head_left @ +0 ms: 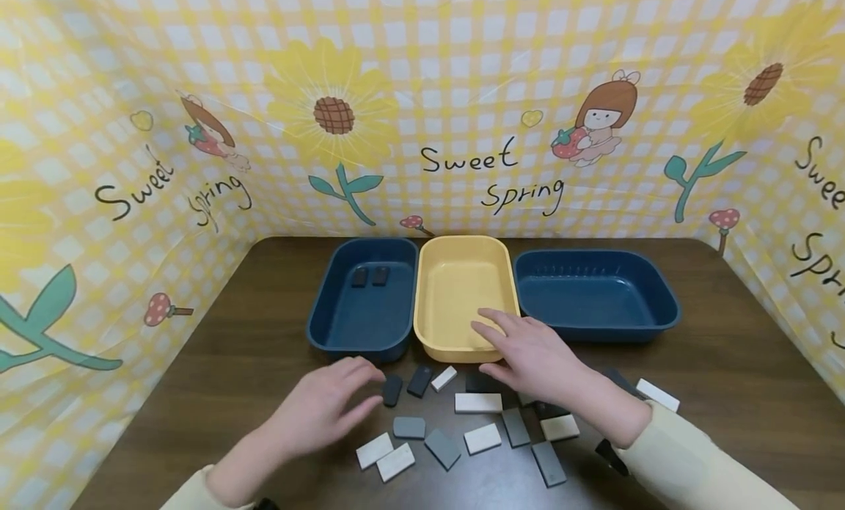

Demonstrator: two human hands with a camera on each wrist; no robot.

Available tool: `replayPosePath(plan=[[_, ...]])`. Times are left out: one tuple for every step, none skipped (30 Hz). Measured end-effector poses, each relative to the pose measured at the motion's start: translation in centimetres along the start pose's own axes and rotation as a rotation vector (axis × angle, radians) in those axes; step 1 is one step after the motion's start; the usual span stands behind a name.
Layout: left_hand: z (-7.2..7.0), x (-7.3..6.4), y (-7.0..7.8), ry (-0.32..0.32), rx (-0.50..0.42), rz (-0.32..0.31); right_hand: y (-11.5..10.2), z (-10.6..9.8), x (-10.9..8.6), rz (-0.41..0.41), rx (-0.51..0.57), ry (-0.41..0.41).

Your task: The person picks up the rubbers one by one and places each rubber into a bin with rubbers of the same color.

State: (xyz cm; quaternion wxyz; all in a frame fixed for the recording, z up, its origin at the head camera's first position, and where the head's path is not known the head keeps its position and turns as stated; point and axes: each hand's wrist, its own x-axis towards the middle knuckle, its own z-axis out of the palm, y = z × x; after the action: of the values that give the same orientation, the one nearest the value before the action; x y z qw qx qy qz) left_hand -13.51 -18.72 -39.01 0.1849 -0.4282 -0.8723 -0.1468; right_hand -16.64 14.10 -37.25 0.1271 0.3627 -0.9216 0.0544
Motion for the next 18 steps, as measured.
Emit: replayPosePath(plan=[[0.3,0.0,0.3,-0.026,-0.014,0.008,0.2,0.0,-0.3,0.002,-0.010,0.016],[0.6,0.1,0.7,-0.056,-0.028,0.016,0.3,0.0,-0.6,0.005,-0.017,0.030],[0.9,0.2,0.9,-0.092,-0.040,0.020,0.5,0.1,-0.8,0.007,-0.026,0.042],[1.1,0.3,1.2,-0.134,-0.053,0.021,0.6,0.2,-1.0,0.008,-0.034,0.053],[1.3,0.4,1.4,-0.179,-0.066,0.019,0.7,0.2,-1.2,0.009,-0.039,0.056],[1.4,0.5,1.6,-0.215,-0.079,0.020,0.8,0.3,-1.4,0.009,-0.043,0.061],[1.5,0.7,1.8,-0.248,-0.088,0.023,0.9,0.4,-1.5,0.008,-0.047,0.067],[1.6,0.9,1.9,-0.277,-0.092,0.026,1.0,0.5,-1.6,0.007,-0.052,0.072],[1.7,1.2,2.0,-0.309,-0.096,0.026,1.0,0.6,-1.6,0.007,-0.057,0.076],[1.7,1.4,2.0,-0.336,-0.099,0.031,1.1,0.6,-1.7,0.005,-0.059,0.081],[1.8,1.5,2.1,-0.361,-0.097,0.039,1.2,0.8,-1.7,0.004,-0.060,0.084],[1.9,1.7,2.1,-0.382,-0.093,0.045,1.2,0.9,-1.7,0.003,-0.059,0.091],[1.9,1.8,2.2,-0.410,-0.088,0.047,1.3,1.0,-1.7,0.003,-0.055,0.095],[2.0,1.9,2.2,-0.437,-0.086,0.045,1.3,1.1,-1.8,0.005,-0.053,0.096],[2.1,2.0,2.2,-0.462,-0.082,0.042,1.4,1.2,-1.8,0.007,-0.049,0.097],[2.1,2.1,2.2,-0.480,-0.077,0.042,1.4,1.3,-1.8,0.008,-0.045,0.097],[2.2,2.1,2.2,-0.494,-0.073,0.039,1.5,1.4,-1.8,0.010,-0.040,0.098],[2.3,2.1,2.2,-0.503,-0.070,0.038,1.5,1.5,-1.8,0.012,-0.036,0.100]])
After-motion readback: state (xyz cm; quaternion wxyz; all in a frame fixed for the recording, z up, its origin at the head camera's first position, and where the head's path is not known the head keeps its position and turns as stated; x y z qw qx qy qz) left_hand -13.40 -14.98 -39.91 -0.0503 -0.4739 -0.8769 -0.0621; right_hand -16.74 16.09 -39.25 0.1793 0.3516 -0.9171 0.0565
